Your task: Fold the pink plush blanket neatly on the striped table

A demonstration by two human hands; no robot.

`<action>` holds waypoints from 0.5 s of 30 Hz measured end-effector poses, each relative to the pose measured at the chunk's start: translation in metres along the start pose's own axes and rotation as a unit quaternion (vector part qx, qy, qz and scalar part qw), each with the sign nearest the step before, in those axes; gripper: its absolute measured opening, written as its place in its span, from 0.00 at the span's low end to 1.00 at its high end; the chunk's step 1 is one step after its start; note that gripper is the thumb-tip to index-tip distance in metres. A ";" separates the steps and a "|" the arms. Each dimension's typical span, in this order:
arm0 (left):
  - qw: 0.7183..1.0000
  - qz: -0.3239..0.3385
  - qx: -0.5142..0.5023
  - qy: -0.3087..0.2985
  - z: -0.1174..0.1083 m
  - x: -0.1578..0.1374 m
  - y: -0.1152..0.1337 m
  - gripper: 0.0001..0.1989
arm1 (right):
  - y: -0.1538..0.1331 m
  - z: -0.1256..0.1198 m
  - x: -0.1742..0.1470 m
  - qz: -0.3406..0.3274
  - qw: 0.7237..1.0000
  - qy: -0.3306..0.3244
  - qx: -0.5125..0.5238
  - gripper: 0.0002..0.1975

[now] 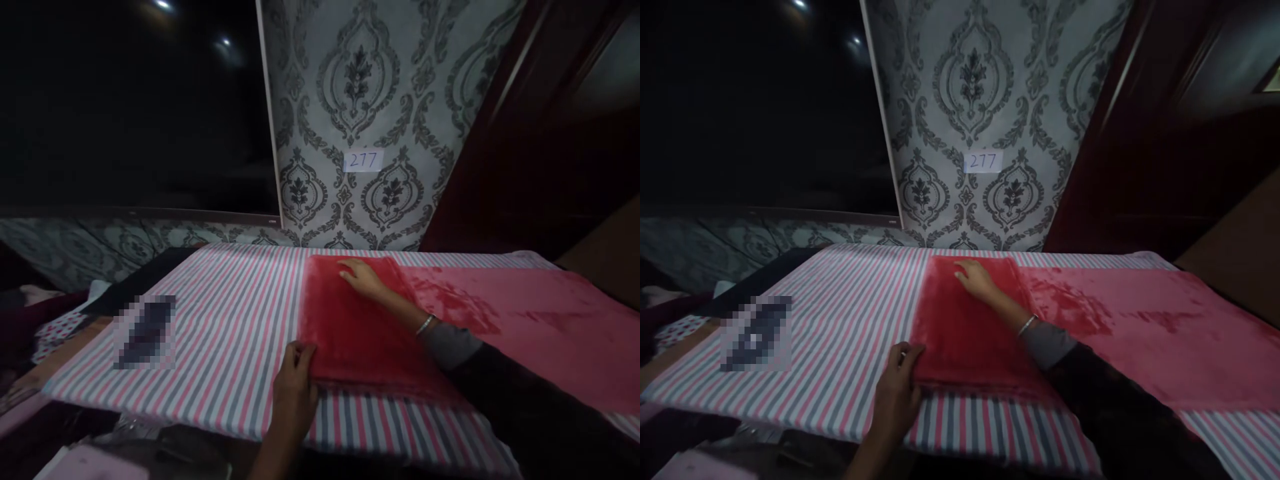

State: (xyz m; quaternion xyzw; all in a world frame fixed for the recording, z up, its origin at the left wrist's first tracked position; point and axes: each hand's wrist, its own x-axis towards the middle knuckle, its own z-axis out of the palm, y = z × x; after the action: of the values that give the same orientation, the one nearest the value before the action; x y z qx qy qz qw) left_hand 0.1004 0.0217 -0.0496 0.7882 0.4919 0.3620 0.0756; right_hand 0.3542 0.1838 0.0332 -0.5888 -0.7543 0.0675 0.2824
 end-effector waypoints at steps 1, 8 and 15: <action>1.000 -0.009 -0.007 -0.002 0.000 -0.001 0.000 0.37 | 0.004 0.005 0.015 0.008 1.000 -0.009 -0.006 0.20; 0.996 -0.082 -0.022 -0.013 0.008 -0.010 -0.002 0.39 | 0.016 0.045 0.083 0.031 0.998 -0.058 -0.010 0.20; 0.998 -0.055 0.001 -0.043 0.020 -0.017 -0.014 0.43 | 0.019 0.061 0.120 0.043 0.991 -0.127 0.019 0.12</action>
State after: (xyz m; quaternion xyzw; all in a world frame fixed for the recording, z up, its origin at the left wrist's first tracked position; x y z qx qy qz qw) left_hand 0.0992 0.0196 -0.0790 0.7748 0.5312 0.3226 0.1159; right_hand 0.3214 0.3151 0.0159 -0.6023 -0.7563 0.1681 0.1923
